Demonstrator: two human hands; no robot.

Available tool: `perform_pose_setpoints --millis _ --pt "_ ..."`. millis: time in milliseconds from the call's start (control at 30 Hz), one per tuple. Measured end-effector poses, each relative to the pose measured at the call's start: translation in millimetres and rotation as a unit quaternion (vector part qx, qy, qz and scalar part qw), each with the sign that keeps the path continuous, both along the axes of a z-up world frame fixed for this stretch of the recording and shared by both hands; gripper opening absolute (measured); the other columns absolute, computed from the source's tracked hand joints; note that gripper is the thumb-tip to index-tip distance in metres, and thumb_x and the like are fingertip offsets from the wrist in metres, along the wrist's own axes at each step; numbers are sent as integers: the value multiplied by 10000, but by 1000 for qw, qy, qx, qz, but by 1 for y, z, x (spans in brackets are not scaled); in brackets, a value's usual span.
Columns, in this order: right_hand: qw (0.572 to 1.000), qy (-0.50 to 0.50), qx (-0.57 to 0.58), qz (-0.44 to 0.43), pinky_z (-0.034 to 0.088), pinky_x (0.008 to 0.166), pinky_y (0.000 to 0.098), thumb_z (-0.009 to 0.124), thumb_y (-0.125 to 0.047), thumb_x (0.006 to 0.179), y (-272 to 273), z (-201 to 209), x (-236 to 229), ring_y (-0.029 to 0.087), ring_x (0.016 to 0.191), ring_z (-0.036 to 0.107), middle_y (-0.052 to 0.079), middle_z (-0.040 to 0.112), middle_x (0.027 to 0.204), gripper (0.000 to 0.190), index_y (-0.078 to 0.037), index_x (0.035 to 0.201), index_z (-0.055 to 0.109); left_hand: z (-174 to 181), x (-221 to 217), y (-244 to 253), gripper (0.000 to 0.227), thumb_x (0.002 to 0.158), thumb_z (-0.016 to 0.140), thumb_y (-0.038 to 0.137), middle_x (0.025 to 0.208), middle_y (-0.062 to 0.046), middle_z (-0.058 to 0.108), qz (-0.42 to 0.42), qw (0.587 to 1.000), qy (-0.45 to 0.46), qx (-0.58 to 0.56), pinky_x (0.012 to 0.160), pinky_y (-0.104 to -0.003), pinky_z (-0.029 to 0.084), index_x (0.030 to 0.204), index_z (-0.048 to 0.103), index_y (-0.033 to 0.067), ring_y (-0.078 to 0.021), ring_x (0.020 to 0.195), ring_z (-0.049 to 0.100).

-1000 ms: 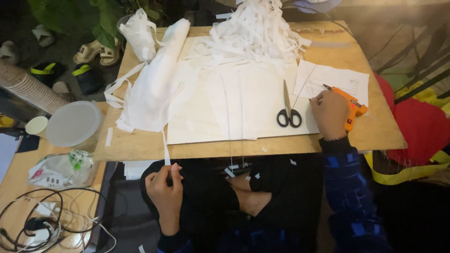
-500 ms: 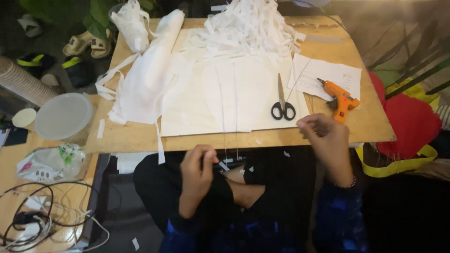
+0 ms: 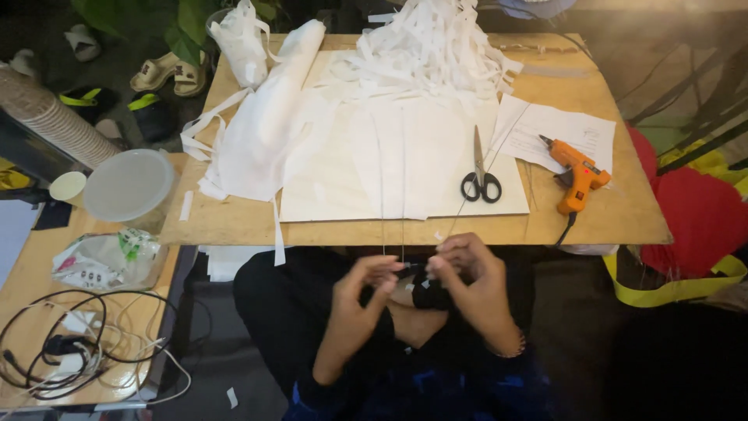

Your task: Gluing and trimming white fabric strips onto a template using a hot glue gun and scissors

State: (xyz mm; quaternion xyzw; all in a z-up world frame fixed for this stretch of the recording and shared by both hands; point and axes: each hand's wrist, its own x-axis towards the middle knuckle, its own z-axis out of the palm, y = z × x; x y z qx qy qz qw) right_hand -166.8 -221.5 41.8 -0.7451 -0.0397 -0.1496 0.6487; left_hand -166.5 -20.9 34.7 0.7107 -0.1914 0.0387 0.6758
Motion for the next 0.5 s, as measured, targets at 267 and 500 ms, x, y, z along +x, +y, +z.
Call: perform_pose_setpoints --millis 267,500 --pt "999 -15 26 44 587 684 221 733 -67 910 18 -14 -5 150 771 739 89 710 889 138 -49 950 603 -21 -21 -23 155 1028 588 178 725 -1 635 -34 988 138 -57 555 -216 452 952 661 65 -62 591 552" --pt "996 2 86 24 582 626 223 694 -63 939 3 -10 -6 188 746 754 154 752 815 129 -51 939 565 -16 -20 -21 140 985 617 129 948 -68 777 37 998 55 -23 782 -250 591 1022 727 51 -145 852 760"
